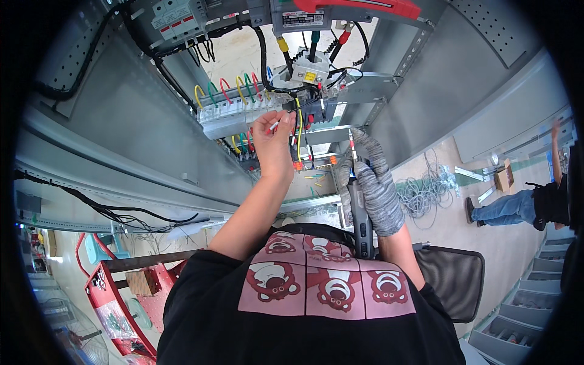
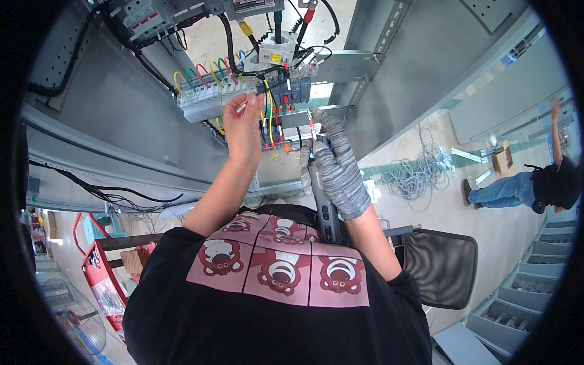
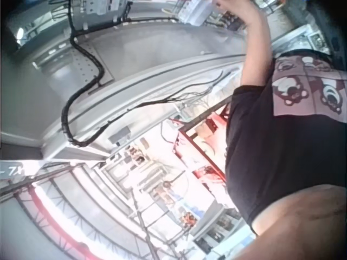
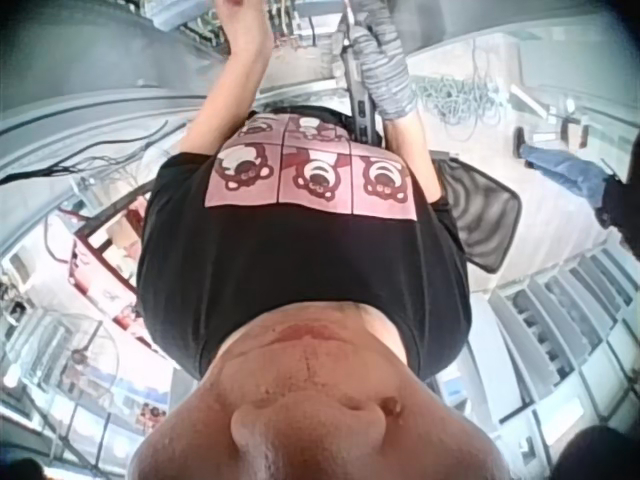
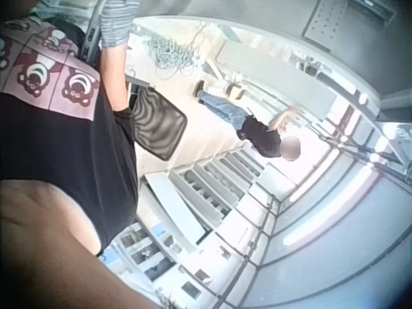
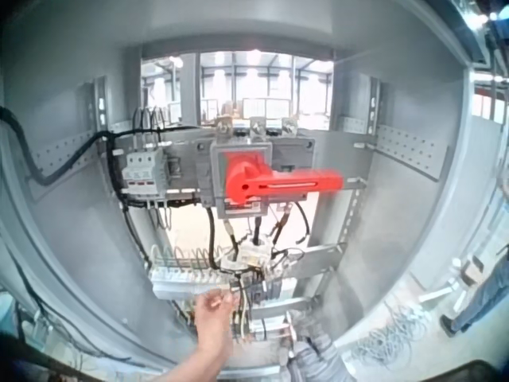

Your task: The person uses a power screwdriver to tighten terminal screws on an electrical panel. They repeatedly select individual wires, insert them into terminal blocks, and secure them with the tool.

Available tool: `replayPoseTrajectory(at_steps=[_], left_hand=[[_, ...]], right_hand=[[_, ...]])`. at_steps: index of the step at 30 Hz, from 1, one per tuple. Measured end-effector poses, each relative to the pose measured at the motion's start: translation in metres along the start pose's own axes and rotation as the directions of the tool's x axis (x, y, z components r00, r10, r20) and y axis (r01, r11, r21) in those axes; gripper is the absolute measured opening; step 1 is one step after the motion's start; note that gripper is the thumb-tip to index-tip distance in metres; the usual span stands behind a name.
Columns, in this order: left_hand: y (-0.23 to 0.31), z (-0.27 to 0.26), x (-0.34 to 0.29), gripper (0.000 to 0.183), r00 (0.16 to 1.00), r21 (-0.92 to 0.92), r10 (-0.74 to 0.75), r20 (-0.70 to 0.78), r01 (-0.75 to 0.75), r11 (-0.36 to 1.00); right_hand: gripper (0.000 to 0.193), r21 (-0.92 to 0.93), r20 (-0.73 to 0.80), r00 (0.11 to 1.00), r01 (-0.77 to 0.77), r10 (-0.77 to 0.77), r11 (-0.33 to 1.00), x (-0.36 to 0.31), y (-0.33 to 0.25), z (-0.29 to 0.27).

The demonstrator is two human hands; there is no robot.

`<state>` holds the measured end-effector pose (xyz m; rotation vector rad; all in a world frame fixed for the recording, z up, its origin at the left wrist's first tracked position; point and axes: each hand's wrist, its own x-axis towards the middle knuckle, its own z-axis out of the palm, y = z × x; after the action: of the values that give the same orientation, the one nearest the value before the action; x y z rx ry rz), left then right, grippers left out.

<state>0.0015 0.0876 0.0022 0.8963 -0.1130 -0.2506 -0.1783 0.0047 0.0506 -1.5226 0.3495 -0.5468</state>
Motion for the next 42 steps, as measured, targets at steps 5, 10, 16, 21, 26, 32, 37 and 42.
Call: replayPoseTrajectory(at_steps=[5, 10, 16, 21, 26, 32, 37, 42], left_hand=[[0.009, -0.006, 0.002, 0.01, 0.996, -0.047, 0.042, 0.078, -0.038, 0.998], [0.027, 0.0, 0.008, 0.007, 0.95, 0.118, 0.099, 0.296, -0.139, 0.983], [0.042, 0.007, 0.021, 0.011, 0.898, 0.22, 0.065, 0.436, -0.176, 0.959], [0.042, 0.003, 0.034, 0.011, 0.913, 0.164, 0.064, 0.402, -0.141, 0.976], [0.052, 0.015, 0.021, 0.013, 0.929, 0.191, 0.082, 0.36, -0.16, 0.968], [0.055, 0.021, 0.018, 0.018, 0.891, 0.136, 0.142, 0.431, -0.22, 0.966], [0.056, 0.031, 0.015, 0.017, 0.852, 0.168, 0.118, 0.511, -0.233, 0.958], [0.053, 0.036, 0.014, 0.012, 0.787, 0.24, 0.041, 0.615, -0.237, 0.942]], right_hand=[[0.044, 0.026, -0.019, 0.998, -0.054, 0.055, 0.998, -0.003, -0.003, 0.0], [0.045, 0.043, 0.054, 0.997, -0.059, 0.057, 0.997, -0.003, 0.002, -0.003], [0.045, -0.015, 0.089, 0.996, 0.019, -0.017, 1.0, 0.003, -0.009, 0.008], [0.046, -0.036, 0.122, 0.991, 0.055, -0.05, 0.998, 0.005, -0.017, 0.01], [0.046, -0.082, 0.117, 0.987, 0.123, -0.113, 0.989, 0.007, -0.011, 0.01], [0.048, -0.009, 0.139, 0.989, 0.058, -0.056, 0.998, 0.007, -0.016, 0.011], [0.049, 0.06, 0.132, 0.991, 0.025, -0.033, 0.998, 0.011, -0.019, 0.013], [0.048, 0.081, 0.13, 0.991, 0.034, -0.044, 0.996, 0.014, -0.034, 0.015]])
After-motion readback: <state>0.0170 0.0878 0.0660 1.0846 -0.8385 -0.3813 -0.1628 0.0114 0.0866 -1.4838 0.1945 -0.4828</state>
